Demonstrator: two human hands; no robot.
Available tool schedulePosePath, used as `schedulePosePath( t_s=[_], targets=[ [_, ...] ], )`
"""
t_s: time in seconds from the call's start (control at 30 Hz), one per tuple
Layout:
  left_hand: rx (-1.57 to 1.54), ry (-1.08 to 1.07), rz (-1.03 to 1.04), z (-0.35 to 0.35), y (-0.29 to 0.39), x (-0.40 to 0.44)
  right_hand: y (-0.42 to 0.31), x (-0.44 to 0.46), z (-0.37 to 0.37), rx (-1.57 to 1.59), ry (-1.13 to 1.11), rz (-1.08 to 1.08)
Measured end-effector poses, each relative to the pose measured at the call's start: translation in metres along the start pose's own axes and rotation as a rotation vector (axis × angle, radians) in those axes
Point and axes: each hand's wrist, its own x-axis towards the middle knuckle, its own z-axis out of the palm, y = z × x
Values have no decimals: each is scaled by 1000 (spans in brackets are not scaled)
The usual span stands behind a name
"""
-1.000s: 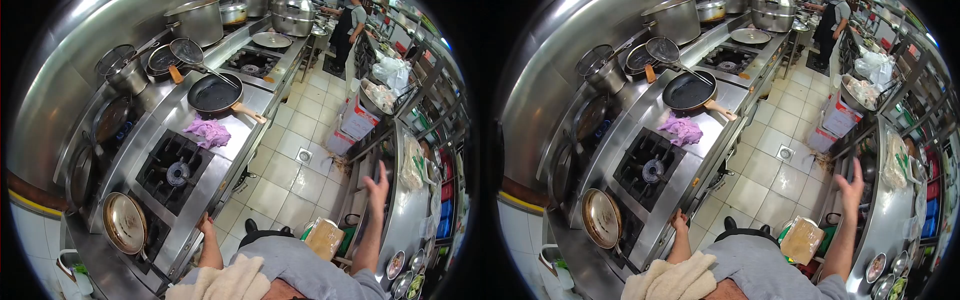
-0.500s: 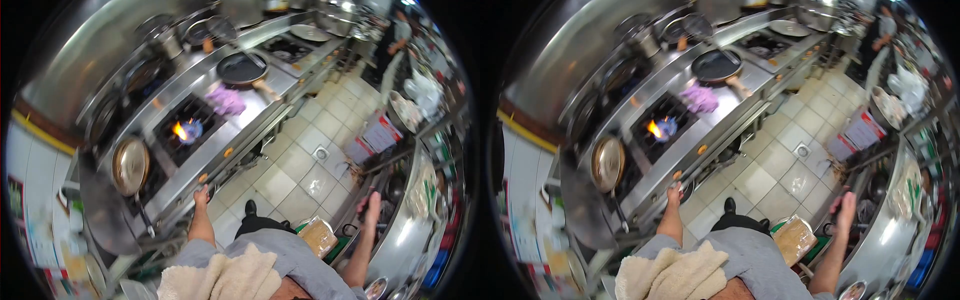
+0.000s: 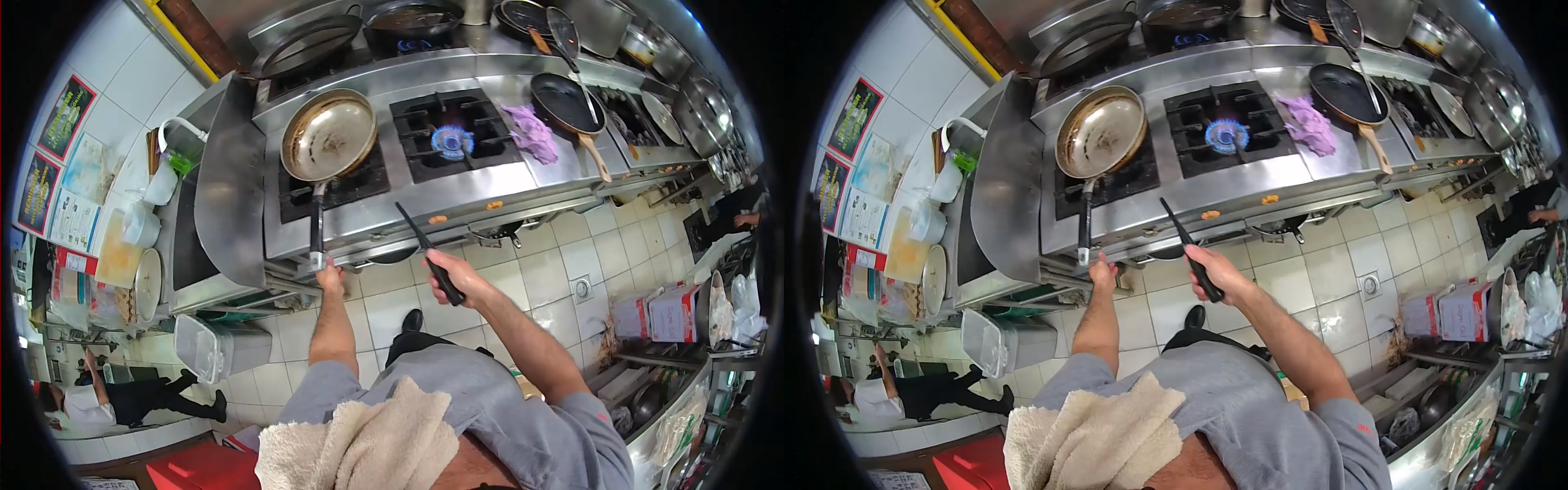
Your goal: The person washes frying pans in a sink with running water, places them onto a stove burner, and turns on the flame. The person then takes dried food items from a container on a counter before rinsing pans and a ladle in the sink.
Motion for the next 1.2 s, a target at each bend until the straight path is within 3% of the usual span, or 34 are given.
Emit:
schedulePosePath(
  t_s=[0.03,0.1,0.17,0.23,0.3,0.4,0.43,0.53,0.6,0.77,0.87,1.0,1.2],
  targets=[
    [2,3,2,-1,-4,21,-7,25,15,-13,-26,28],
    [-367,-72,-160,0,-16,54,-18,74,44,-29,-49,53],
    [-505,-111,-224,6,-27,82,-22,127,63,-20,-59,96],
    [-644,-260,-101,7,-40,95,-31,161,85,-11,-14,118],
    [-704,-165,-50,11,-40,92,-34,192,96,-3,6,135],
    [-882,-221,-120,13,-12,59,-37,226,108,3,55,155],
    [-797,-259,-131,9,-3,49,-38,234,111,5,84,160],
    [-929,-181,-159,16,4,50,-44,252,116,59,78,202],
    [-898,-311,-124,11,-3,57,-45,261,116,112,68,220],
    [-899,-196,-128,17,4,53,-43,281,119,165,54,225],
    [-983,-220,-308,14,3,58,-45,286,122,209,57,194],
    [-866,-209,-278,8,16,44,-51,291,128,133,134,185],
    [-965,-259,-321,5,27,35,-49,289,129,175,91,172]
  ],
)
